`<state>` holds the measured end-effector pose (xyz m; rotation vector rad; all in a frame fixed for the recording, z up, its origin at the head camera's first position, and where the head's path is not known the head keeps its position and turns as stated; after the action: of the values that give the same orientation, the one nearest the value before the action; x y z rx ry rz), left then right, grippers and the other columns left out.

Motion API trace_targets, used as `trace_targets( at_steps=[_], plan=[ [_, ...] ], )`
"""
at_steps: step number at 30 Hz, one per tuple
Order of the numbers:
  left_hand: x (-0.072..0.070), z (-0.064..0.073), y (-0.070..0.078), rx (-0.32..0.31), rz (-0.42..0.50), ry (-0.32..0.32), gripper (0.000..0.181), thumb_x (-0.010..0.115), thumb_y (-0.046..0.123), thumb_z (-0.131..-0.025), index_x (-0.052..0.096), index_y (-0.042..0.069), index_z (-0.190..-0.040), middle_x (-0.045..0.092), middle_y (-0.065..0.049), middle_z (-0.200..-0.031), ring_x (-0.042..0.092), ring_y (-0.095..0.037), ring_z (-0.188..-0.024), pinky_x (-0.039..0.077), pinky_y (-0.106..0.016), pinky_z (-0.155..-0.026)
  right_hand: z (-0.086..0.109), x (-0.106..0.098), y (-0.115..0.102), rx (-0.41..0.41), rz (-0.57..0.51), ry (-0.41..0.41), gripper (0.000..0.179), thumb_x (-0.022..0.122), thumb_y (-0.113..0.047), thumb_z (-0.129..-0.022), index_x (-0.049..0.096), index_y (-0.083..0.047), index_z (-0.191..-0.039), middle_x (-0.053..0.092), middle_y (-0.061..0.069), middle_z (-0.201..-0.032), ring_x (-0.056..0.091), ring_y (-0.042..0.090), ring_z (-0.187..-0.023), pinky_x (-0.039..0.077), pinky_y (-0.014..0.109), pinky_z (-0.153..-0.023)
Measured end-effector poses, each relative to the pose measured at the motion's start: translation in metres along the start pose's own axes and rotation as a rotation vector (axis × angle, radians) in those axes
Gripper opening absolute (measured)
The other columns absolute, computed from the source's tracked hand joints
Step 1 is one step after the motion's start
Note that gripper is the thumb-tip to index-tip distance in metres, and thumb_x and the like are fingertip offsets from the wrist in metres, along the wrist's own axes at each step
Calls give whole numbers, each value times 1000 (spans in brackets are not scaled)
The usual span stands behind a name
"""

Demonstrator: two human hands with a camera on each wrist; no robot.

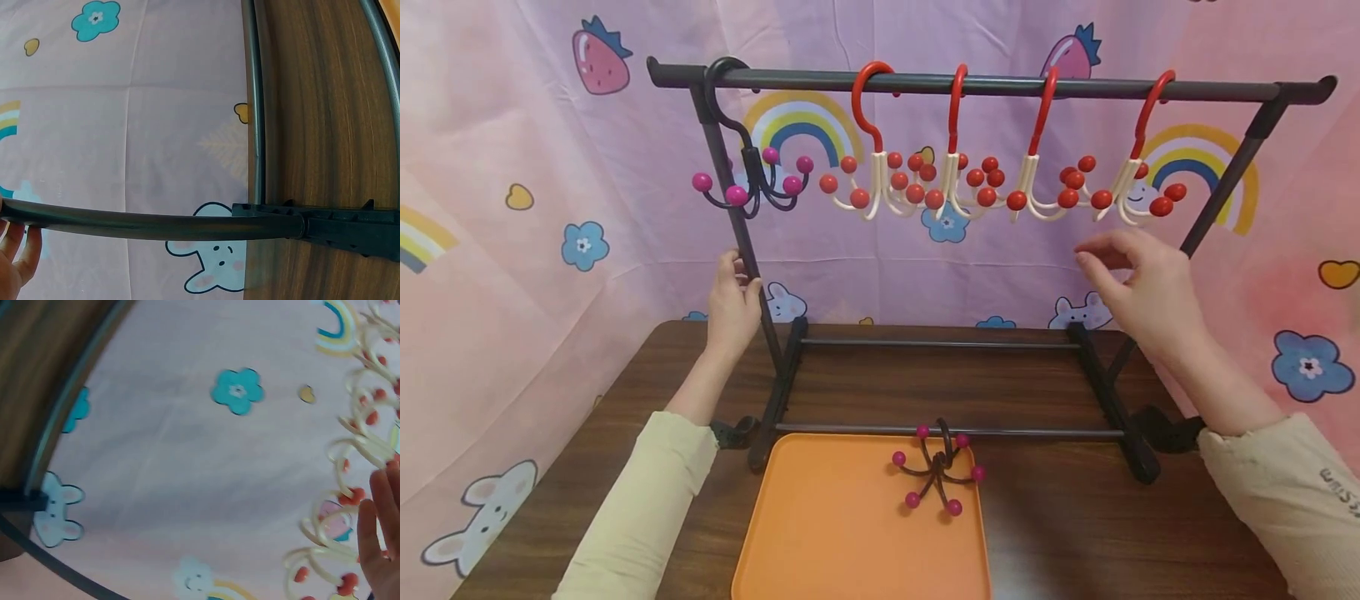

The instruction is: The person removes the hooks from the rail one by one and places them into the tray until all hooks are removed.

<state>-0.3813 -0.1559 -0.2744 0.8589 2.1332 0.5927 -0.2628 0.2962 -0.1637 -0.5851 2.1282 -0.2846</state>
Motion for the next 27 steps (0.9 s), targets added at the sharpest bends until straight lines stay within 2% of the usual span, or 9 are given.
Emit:
trace_targets(
  at_steps=[5,7,9,14,18,22,25,26,27],
  plan=[
    [-1,0,-1,-4,8,-2,39,49,7,-92,31,10,-127,48,-17,-112,55,-31,-97,47,-44,-76,-26,-33,3,90,-78,177,32,57,-28,-88,61,-4,-109,51,-22,-85,45,-15,-76,33,1,-66],
    [-1,0,-2,-4,7,-2,39,49,8,-92,31,9,-127,49,-17,-112,55,-31,-97,47,-44,-76,-37,-44,5,134,-129,237,31,57,-27,-88,61,-7,-111,48,-27,-84,46,-13,-75,35,3,-66],
    [-1,0,-2,-9,5,-6,39,48,9,-93,31,9,-128,49,-17,-112,55,-31,-98,47,-44,-77,-48,-51,8,190,-168,266,32,57,-27,-88,60,-12,-116,52,-24,-88,47,-12,-74,38,4,-62],
    [-2,0,-2,-7,-4,1,40,48,9,-93,31,9,-129,48,-16,-112,55,-30,-98,47,-44,-76,-68,-54,22,356,-244,271,42,57,-35,-87,52,-22,-126,55,-17,-105,51,-10,-81,37,3,-48],
    [-2,1,1,9,2,-1,40,48,7,-93,31,7,-128,48,-18,-113,55,-31,-97,47,-44,-75,-75,-52,33,486,-254,268,50,58,-45,-83,49,-27,-129,53,-15,-115,50,-3,-101,36,2,-50],
    [-1,3,0,-4,15,-11,39,48,8,-93,30,6,-128,47,-18,-113,54,-31,-97,47,-44,-75,-83,-44,36,529,-208,206,57,56,-51,-81,44,-29,-133,49,-13,-123,45,4,-117,45,11,-75],
    [-1,3,-1,-13,16,-11,39,47,8,-93,30,7,-129,48,-18,-113,54,-31,-98,47,-45,-76,-90,-41,35,510,-216,185,52,57,-49,-82,47,-28,-129,49,-15,-117,45,4,-114,39,16,-92],
    [-1,2,-1,-13,19,-12,39,47,9,-93,30,7,-129,48,-18,-114,54,-31,-98,47,-45,-76,-93,-41,35,507,-226,186,50,57,-48,-82,48,-28,-127,48,-16,-115,46,3,-109,40,17,-93],
    [-1,2,-1,-10,18,-10,40,47,9,-93,30,7,-129,48,-18,-114,54,-31,-98,47,-45,-77,-94,-41,36,506,-238,190,46,58,-47,-82,50,-28,-123,49,-16,-112,48,0,-102,43,15,-87]
  ],
)
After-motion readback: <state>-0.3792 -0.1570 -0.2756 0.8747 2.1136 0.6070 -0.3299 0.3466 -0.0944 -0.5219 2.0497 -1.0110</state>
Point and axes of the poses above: each hand's wrist, its own z-axis away from the middle knuckle, its own x-axis out of the palm, y = z × x, the point moved 9 cm from there along -z, towards the middle knuckle
